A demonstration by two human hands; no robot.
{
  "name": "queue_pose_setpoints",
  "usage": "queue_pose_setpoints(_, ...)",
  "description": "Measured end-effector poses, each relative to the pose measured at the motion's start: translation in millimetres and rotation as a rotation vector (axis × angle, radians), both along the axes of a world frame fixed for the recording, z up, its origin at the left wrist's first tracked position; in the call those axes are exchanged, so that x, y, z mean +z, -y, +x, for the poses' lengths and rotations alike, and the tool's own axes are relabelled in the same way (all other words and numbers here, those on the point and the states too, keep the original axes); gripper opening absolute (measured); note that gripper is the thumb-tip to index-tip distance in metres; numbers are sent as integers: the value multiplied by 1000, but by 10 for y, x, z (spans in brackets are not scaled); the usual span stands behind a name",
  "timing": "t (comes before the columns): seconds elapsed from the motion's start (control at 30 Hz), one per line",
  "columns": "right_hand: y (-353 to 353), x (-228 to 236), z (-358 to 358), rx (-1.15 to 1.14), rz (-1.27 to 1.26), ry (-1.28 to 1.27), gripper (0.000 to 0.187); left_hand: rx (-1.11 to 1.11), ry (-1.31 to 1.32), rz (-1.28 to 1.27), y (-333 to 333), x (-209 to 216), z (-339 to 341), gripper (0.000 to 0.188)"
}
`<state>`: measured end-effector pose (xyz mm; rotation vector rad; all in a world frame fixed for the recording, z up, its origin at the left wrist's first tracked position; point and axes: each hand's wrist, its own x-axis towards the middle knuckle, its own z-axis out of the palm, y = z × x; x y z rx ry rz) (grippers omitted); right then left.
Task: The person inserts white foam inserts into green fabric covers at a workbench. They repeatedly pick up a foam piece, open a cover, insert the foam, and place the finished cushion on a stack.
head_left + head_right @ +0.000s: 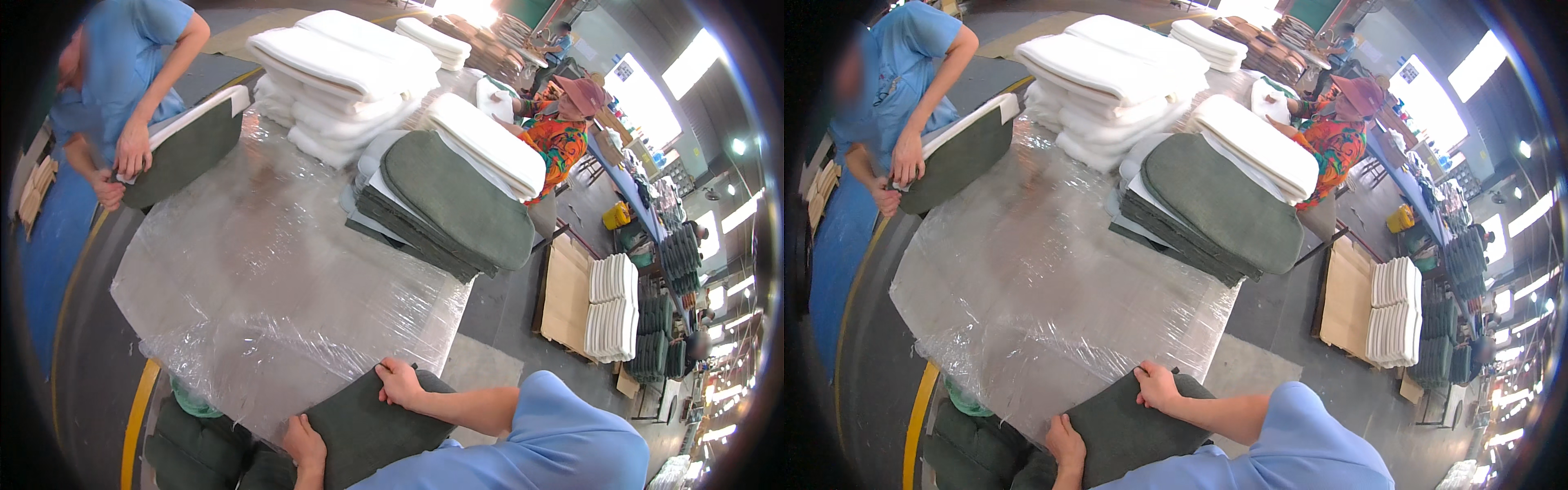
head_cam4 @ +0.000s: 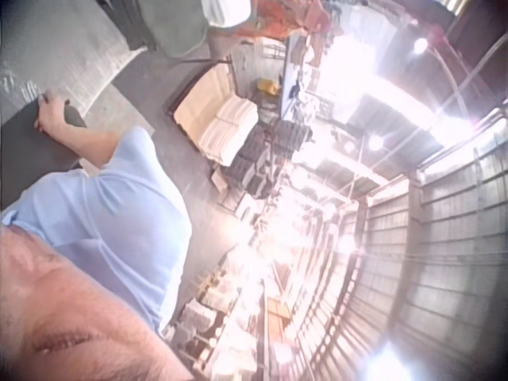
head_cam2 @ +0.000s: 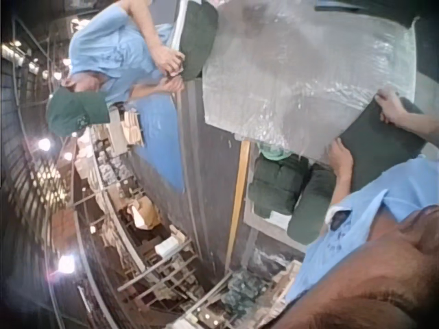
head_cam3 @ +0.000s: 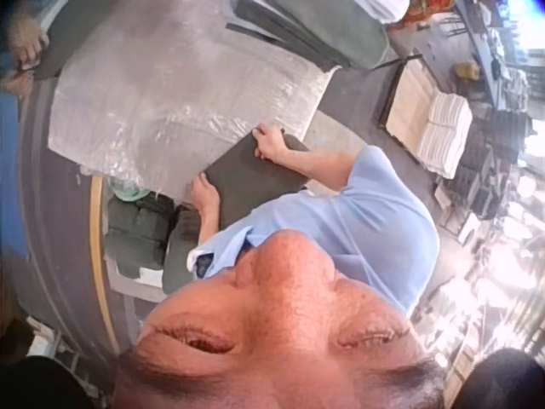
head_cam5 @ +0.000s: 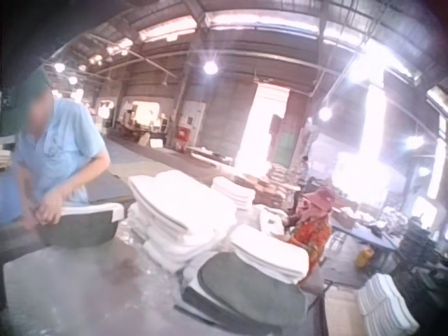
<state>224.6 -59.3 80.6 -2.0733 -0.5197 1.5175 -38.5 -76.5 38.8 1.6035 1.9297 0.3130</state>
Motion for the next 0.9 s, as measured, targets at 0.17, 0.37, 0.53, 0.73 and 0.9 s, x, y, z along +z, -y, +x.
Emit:
queue_pose_setpoints(0.17,15,-68,31,12,2,6,29,-9,-14,11,35,-22,29,29)
queue_pose_setpoints(0.37,-11,49,53,52,59,-12,28,-51,-3,81,2,23,-22,34)
queue_pose_setpoints(0.53,-14,89,38,88,93,9,28,-197,145,-235,-196,147,-261,45)
queue_pose_setpoints(0.73,-26,4,10,89,78,23,27,-253,-52,-110,-80,34,-199,40)
queue_pose_setpoints(0.9,-37,-11,-8,100,49,74,24,-130,-32,50,22,-34,-97,35)
